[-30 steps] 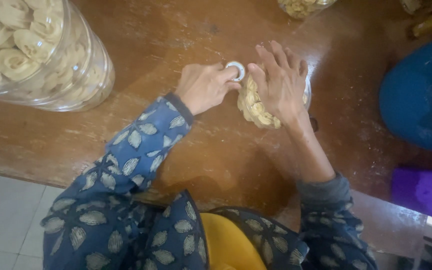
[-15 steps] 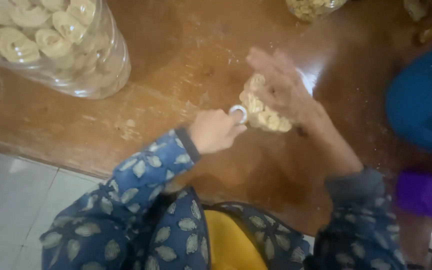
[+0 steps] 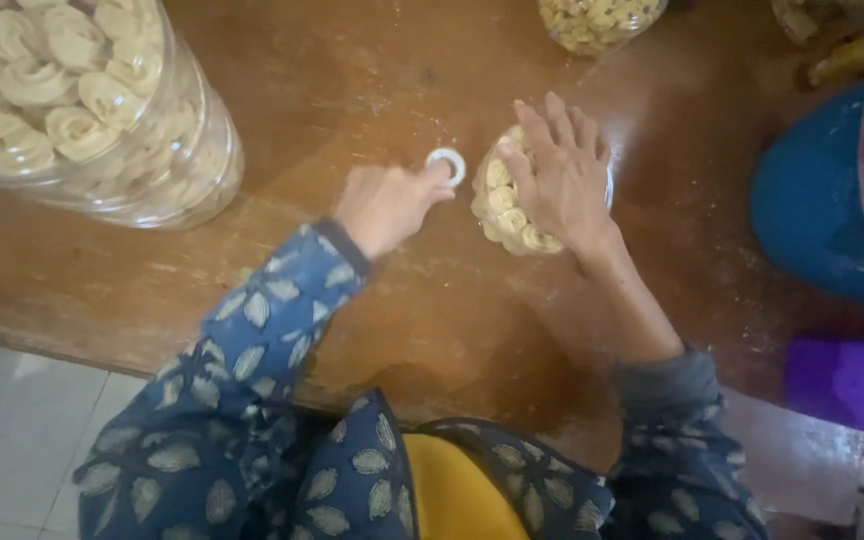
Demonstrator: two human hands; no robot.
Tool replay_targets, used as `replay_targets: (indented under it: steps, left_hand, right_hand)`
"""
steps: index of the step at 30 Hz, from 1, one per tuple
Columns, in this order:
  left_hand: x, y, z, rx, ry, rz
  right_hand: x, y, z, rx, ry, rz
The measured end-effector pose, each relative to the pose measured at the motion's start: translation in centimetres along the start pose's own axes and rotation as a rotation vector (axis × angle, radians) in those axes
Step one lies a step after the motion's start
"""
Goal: Sealing a plastic container of cookies with adhesive tape
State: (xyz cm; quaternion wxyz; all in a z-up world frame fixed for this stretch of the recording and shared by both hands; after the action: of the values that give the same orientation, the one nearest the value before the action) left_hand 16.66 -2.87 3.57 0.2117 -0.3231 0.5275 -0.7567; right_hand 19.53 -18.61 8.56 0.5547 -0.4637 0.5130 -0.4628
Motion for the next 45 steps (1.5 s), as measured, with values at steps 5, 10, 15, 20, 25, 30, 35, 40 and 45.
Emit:
replay_targets:
  steps: [5,10,15,20,25,30,35,40,45]
  left_hand:
    - [-1.3,1.1,2.8,0.076,-0.009,-0.058]
    - [-1.5,1.0,3.9,0.055,-0.03,-0.13]
    - [-2.5,2.1,4.7,0.02,-0.134,-0.23]
    - [-0.1,1.6,1.6,0.056,-0.089,-0.267]
    - [6.0,4.1,-4.1,-0.244,-0.121,-0.478]
    - [8.7,4.1,-3.1,-0.141,-0.004,-0.445]
    - [6.4,2.7,-3.8,-0.239,-0.007,-0.238]
    - [-0.4,1.5,-3.0,-0.195,-0.103,-0.027]
    - [-2.3,0.6,-0.5,0.014,-0.124,-0.091]
  right_hand:
    - [-0.3,-0.2,0.0,-0.012,-0.004,-0.001]
    - [-0.2,-0.1,0.1,0.034,-0.023,-0.012]
    - [-0.4,-0.3,0.1,0.009,0.014,-0.002]
    - [-1.7,-0.2,-0.9,0.019,-0.194,0.014]
    - [-4.7,-0.3,-2.2,-0.124,-0.596,0.255]
    - [-2.8,-0.7,0.7,0.244,-0.23,0.055]
    - [-2.4,0.4,0.2,-0.045,-0.007,0.067]
    - [-2.9,-0.2,0.1,0.015,-0.094,0.069]
    - [-2.9,-0.4,-0.1,0.044,-0.093,0.037]
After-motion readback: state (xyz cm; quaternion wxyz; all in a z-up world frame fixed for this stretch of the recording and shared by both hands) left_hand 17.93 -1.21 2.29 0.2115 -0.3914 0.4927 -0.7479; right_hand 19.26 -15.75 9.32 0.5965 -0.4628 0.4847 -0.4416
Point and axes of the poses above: each hand's wrist, its own z-axis towards the middle knuckle, its own y-axis out of the palm, x = y × z, the point moved 10 cm from there along z, towards the middle knuckle, and after that the axes turned 14 degrees about y, right-handed, at the moved point
